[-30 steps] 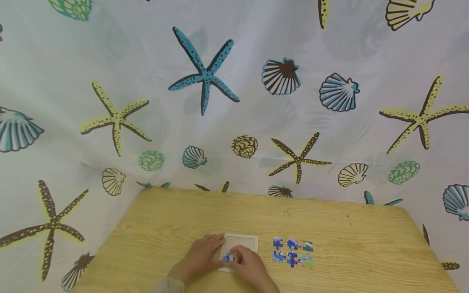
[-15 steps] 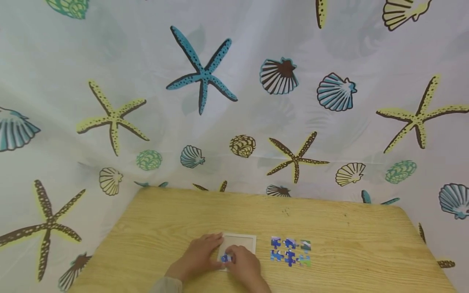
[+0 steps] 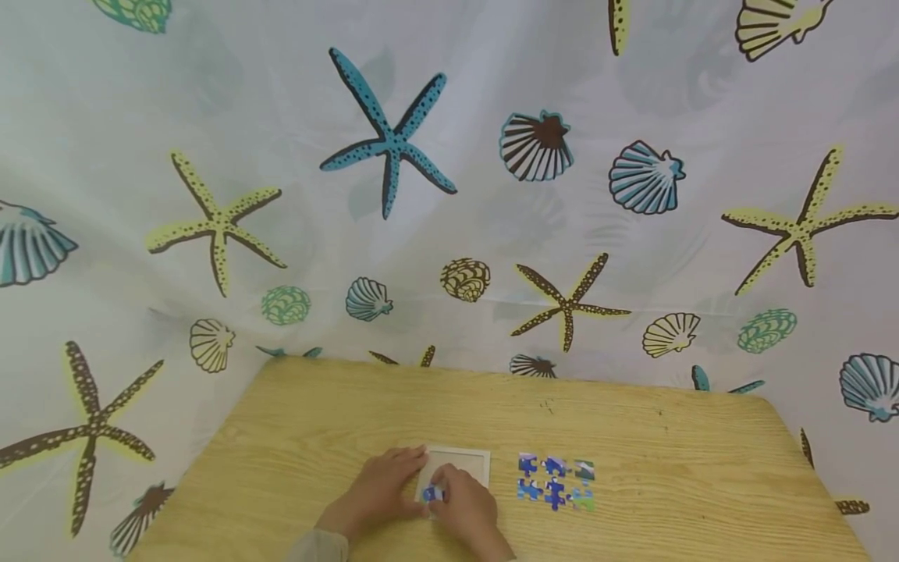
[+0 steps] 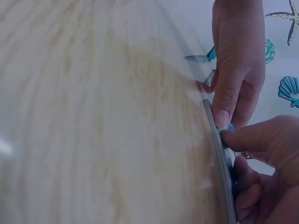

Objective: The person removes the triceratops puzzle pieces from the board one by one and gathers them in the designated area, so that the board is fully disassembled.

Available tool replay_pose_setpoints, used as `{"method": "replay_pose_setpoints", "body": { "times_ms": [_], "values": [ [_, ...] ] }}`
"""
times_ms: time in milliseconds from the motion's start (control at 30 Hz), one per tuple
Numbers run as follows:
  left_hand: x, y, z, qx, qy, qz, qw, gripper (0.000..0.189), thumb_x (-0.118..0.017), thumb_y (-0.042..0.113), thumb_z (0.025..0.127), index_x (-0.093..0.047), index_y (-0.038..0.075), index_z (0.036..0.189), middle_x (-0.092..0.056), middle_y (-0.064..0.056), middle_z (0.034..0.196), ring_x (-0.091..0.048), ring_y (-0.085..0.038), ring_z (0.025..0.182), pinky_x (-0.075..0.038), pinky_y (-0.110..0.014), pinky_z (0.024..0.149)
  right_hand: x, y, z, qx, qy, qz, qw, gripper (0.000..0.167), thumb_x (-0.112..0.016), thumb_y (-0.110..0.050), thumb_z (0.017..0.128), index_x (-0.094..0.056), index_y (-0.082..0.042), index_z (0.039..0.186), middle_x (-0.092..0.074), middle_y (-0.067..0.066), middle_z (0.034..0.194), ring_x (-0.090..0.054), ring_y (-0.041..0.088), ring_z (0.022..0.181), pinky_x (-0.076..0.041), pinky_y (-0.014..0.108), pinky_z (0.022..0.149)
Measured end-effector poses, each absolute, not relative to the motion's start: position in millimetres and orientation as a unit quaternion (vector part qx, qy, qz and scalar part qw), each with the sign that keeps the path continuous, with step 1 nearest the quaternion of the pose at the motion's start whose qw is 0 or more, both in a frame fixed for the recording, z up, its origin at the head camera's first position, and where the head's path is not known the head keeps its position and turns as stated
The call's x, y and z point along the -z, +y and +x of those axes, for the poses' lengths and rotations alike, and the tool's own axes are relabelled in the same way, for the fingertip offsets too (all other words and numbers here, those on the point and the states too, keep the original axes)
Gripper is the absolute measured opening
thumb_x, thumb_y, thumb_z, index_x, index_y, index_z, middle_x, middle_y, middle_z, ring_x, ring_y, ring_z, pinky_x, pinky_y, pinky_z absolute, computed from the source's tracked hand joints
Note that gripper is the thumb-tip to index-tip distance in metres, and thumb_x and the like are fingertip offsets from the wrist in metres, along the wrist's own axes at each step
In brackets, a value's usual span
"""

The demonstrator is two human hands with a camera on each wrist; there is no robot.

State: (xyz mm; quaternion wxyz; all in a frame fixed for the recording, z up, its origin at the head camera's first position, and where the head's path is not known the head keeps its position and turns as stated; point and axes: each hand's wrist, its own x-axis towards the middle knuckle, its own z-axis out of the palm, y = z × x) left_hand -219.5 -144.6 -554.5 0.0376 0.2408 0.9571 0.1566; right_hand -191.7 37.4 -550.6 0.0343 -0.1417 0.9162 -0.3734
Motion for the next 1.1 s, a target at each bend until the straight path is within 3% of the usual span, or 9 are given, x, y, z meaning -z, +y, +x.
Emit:
{"method": "replay_pose_setpoints", "body": {
  "times_ms": [333,600,933,1100],
  "values": [
    [553,-144,-221,-0.160,0.957,0.236,0.044,0.087,-0.073,0.060,0.069,-0.051,0.010,0.137,-0.044,-0.003,0.145,-0.040,-0.028,0.130,-0.035,-0.057,0.097,556,35,-189,0.397,0.911,-0.111,0.002,0.020,-0.071,-0.015,0.080,-0.058,-0.021,0.094,-0.049,-0.014,0.065,-0.041,0.002,0.052,-0.032,0.022,0.047],
    [550,-143,-220,-0.161,0.957,0.239,0.040,0.087,-0.073,0.060,0.069,-0.051,0.010,0.137,-0.044,-0.004,0.145,-0.040,-0.028,0.130,-0.035,-0.057,0.097,559,33,-190,0.427,0.902,-0.066,-0.024,0.010,-0.067,-0.014,0.083,-0.065,-0.021,0.089,-0.061,-0.012,0.076,-0.052,0.003,0.064,-0.039,0.026,0.057],
    [547,-143,-218,-0.166,0.955,0.243,0.040,0.088,-0.073,0.060,0.069,-0.051,0.009,0.136,-0.045,-0.006,0.144,-0.041,-0.030,0.129,-0.035,-0.057,0.096,557,45,-193,0.582,0.812,-0.045,0.025,0.007,-0.066,-0.007,0.085,-0.067,-0.003,0.091,-0.063,0.001,0.082,-0.055,0.012,0.074,-0.047,0.023,0.064],
    [545,-143,-217,-0.166,0.957,0.233,0.050,0.086,-0.073,0.059,0.070,-0.051,0.009,0.137,-0.045,-0.005,0.144,-0.041,-0.029,0.130,-0.035,-0.056,0.097,554,56,-193,0.605,0.794,-0.033,0.048,0.011,-0.066,-0.010,0.087,-0.067,-0.001,0.093,-0.064,0.002,0.084,-0.056,0.013,0.077,-0.048,0.024,0.066]
  ]
}}
